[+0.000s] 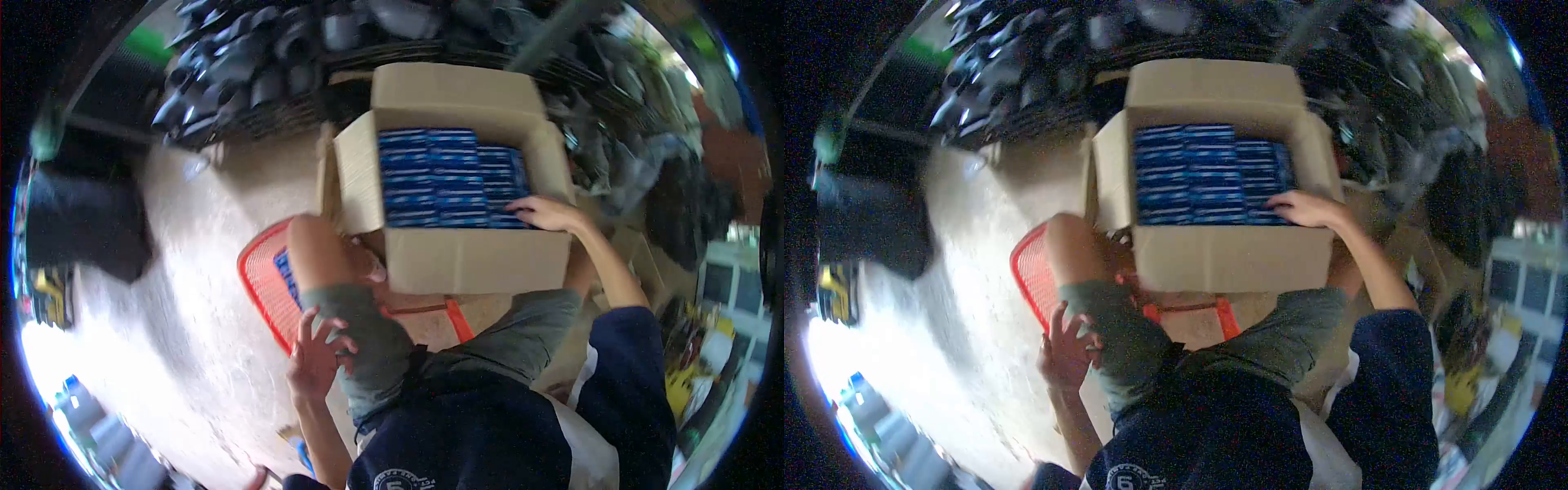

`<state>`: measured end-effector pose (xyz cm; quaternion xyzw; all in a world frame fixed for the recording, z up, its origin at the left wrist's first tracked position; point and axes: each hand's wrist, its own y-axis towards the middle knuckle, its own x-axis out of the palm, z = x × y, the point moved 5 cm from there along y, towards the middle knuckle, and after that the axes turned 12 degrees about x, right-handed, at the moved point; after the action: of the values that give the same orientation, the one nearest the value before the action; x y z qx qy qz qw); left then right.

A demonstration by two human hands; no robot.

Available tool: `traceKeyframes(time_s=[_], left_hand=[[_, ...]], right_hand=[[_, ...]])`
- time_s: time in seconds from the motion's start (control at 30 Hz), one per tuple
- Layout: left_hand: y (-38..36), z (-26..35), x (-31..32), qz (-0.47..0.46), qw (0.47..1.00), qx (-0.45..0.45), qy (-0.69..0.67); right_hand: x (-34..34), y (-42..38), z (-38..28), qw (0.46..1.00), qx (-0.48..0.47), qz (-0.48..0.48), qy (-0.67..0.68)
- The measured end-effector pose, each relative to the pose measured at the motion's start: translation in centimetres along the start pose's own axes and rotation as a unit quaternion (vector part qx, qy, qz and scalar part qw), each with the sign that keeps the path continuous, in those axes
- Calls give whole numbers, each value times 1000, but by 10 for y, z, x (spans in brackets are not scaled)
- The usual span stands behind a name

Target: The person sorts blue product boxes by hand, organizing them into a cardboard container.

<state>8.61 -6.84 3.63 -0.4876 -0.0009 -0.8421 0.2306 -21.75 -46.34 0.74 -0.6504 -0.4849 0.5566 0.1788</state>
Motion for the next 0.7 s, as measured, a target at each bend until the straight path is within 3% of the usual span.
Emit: traceKeyframes(time_s=[0.1, 0.2, 0.27, 0.33, 0.37, 0.43, 0.47, 0.53, 0.6, 0.63, 0.7], left_hand=[[-26, 5, -41, 9, 999, 25, -24], [-47, 13, -108, 49, 995, 62, -61], [-59, 7, -175, 202, 977, 60, 18], [-59, -8, -246, 319, 938, 24, 134], [-62, -23, -285, 364, 907, -8, 212], [-67, -89, -405, 358, 838, -43, 411], [-70, -105, -422, 340, 786, -78, 510], [-63, -135, -434, 281, 655, -148, 685], [-45, -146, -400, 137, 560, -280, 768], [-42, -150, -388, 58, 501, -341, 793], [-43, -187, -406, 38, 442, -249, 861]], right_hand=[[-1, -7, -10, 997, 77, -19, 2], [-11, -9, -4, 996, -21, 81, -43], [-26, -28, -32, 982, 26, 118, -143], [-31, -60, -91, 974, 151, 133, -103], [-29, -75, -113, 977, 136, 149, -69], [-17, -87, -152, 982, 80, 172, 6], [-4, -96, -172, 982, 42, 180, 49], [37, -121, -224, 978, -15, 190, 87], [101, -133, -260, 958, -169, 176, 153], [129, -133, -281, 953, -242, 172, 57], [187, -122, -299, 923, -351, 151, -53]])
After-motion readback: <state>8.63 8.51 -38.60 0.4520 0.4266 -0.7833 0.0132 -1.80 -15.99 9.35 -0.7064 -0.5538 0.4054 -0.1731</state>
